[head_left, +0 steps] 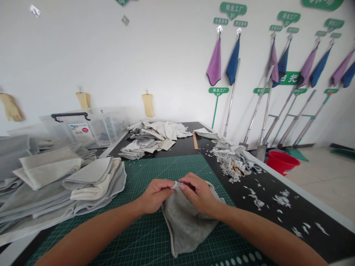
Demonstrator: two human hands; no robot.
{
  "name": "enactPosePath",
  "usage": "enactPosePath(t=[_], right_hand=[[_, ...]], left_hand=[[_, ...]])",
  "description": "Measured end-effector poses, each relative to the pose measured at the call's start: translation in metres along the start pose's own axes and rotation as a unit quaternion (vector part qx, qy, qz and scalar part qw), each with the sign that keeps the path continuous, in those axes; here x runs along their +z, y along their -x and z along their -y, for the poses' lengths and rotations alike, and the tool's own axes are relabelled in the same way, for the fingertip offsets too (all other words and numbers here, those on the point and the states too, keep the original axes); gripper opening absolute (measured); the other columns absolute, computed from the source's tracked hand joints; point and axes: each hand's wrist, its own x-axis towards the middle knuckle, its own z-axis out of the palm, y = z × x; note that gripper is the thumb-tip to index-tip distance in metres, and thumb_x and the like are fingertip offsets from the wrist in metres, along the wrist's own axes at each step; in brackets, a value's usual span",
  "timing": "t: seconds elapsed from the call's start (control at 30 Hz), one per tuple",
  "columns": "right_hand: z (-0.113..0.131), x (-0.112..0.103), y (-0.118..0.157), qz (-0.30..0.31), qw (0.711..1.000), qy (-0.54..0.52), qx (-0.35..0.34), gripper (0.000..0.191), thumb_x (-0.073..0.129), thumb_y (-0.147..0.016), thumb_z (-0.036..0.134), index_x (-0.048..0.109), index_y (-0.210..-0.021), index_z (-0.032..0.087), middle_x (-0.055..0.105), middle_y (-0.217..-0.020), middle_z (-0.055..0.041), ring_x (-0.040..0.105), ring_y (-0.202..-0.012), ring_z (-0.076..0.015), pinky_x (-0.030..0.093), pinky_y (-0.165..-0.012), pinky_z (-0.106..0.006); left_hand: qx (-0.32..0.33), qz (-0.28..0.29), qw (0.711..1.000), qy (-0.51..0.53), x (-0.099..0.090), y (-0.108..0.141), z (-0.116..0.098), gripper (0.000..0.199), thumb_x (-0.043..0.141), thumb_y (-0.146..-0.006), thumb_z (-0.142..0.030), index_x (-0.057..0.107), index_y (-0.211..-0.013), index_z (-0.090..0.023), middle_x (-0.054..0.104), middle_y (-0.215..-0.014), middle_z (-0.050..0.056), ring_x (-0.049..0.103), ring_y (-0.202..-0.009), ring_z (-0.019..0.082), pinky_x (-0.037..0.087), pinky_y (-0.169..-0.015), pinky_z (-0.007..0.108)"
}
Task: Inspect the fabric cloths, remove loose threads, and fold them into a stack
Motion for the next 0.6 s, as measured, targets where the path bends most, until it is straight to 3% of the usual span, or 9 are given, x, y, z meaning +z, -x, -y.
enactPosePath(t=[0.13, 0.37, 0.5, 0.6], right_hand=[[0.005, 0.0, 0.0, 0.008, 1.0, 0.002, -0.022, 0.013, 0.05, -0.087, 0.021, 0.061, -0.093, 0.019, 0.054, -0.075, -0.001, 0.051, -0.074, -0.0115, 0.04, -0.068, -0.025], [0.003, -0.01, -0.002, -0.006, 0.999, 0.044, -0.001, 0.013, 0.046, -0.087, 0.022, 0.053, -0.077, 0.017, 0.052, -0.073, -0.0004, 0.049, -0.07, -0.011, 0.038, -0.065, -0.024], [-0.033, -0.028, -0.006, -0.016, 0.988, 0.117, 0.102, 0.02, 0.044, -0.088, 0.03, 0.054, -0.076, 0.018, 0.055, -0.071, 0.0003, 0.051, -0.068, -0.011, 0.038, -0.065, -0.023], [-0.07, -0.039, -0.007, 0.012, 0.951, 0.213, 0.224, 0.025, 0.04, -0.089, 0.032, 0.059, -0.08, 0.019, 0.06, -0.073, 0.0002, 0.054, -0.069, -0.0112, 0.039, -0.065, -0.021]], left_hand=[[0.0, -0.003, 1.0, -0.005, 0.001, -0.002, 0.001, 0.024, 0.051, -0.086, -0.028, 0.069, -0.085, -0.012, 0.063, -0.078, 0.004, 0.051, -0.073, 0.013, 0.039, -0.07, 0.024], [-0.004, -0.001, 1.0, -0.015, 0.002, 0.002, 0.002, 0.025, 0.051, -0.086, -0.029, 0.069, -0.085, -0.012, 0.062, -0.075, 0.003, 0.05, -0.069, 0.012, 0.039, -0.066, 0.023], [-0.011, -0.011, 1.0, -0.003, -0.002, 0.003, 0.004, 0.024, 0.051, -0.086, -0.027, 0.069, -0.091, -0.013, 0.065, -0.08, 0.004, 0.054, -0.072, 0.013, 0.041, -0.067, 0.023], [-0.022, -0.005, 1.0, -0.012, -0.007, 0.003, 0.003, 0.024, 0.05, -0.086, -0.025, 0.069, -0.089, -0.013, 0.065, -0.078, 0.004, 0.055, -0.07, 0.013, 0.04, -0.064, 0.021]])
